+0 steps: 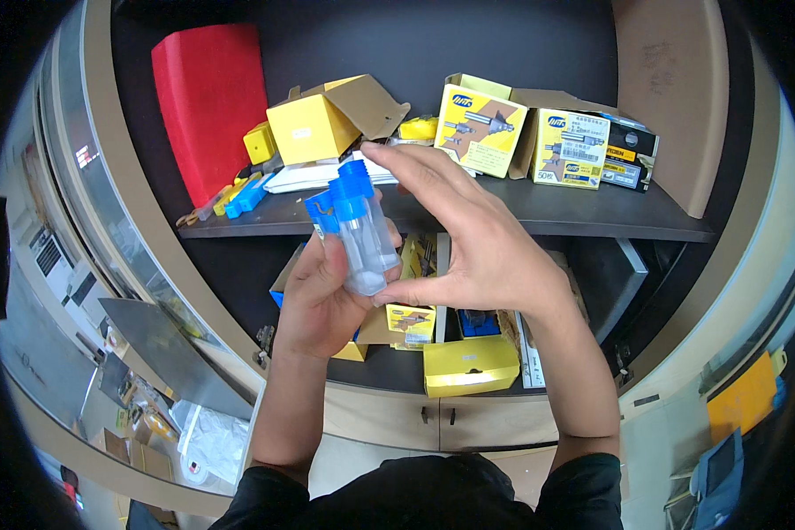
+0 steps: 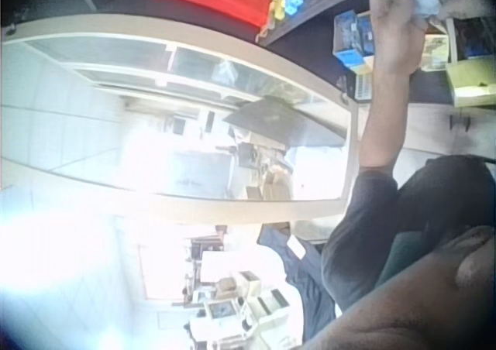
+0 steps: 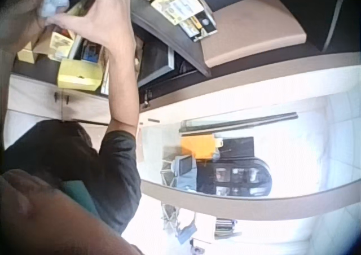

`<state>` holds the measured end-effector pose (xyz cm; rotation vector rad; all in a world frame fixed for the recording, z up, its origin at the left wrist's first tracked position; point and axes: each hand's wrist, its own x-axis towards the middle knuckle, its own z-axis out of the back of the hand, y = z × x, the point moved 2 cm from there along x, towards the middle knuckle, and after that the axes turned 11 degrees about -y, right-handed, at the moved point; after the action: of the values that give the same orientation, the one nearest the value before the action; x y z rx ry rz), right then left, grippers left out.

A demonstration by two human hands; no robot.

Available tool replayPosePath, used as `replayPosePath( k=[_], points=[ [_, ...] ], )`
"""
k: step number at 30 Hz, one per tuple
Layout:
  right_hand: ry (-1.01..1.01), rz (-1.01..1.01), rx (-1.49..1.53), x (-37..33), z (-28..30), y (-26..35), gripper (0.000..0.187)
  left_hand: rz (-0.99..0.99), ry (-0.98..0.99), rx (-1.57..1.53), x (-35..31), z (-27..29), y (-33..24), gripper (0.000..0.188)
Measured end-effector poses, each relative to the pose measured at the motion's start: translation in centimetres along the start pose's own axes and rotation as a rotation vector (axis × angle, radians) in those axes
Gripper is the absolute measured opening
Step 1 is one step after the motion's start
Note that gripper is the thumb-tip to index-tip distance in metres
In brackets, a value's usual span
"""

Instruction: The person opens a cabinet door, sorts through various boxed items including tools and hardware components, and opens a small blue container to handle a metal component.

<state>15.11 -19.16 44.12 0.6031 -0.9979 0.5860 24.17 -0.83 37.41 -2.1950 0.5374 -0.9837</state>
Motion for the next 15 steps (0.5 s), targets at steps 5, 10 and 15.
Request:
replayPosePath(
  k=[5,10,15],
  points=[
    [0.046,0.056,0.002,0.0,-0.3,0.2,0.111,-0.078,-0.021,0.228,-1.0,0.2,-0.8,0.05],
    [0.053,0.063,0.022,0.3,-0.1,0.2,0.105,-0.1,-0.151,0.301,-1.3,-0.7,-1.4,0.052],
    [0.042,0.045,0.067,-0.1,0.2,-0.2,0.102,-0.113,-0.171,0.307,-1.5,-1.5,-1.5,0.054]
  ],
)
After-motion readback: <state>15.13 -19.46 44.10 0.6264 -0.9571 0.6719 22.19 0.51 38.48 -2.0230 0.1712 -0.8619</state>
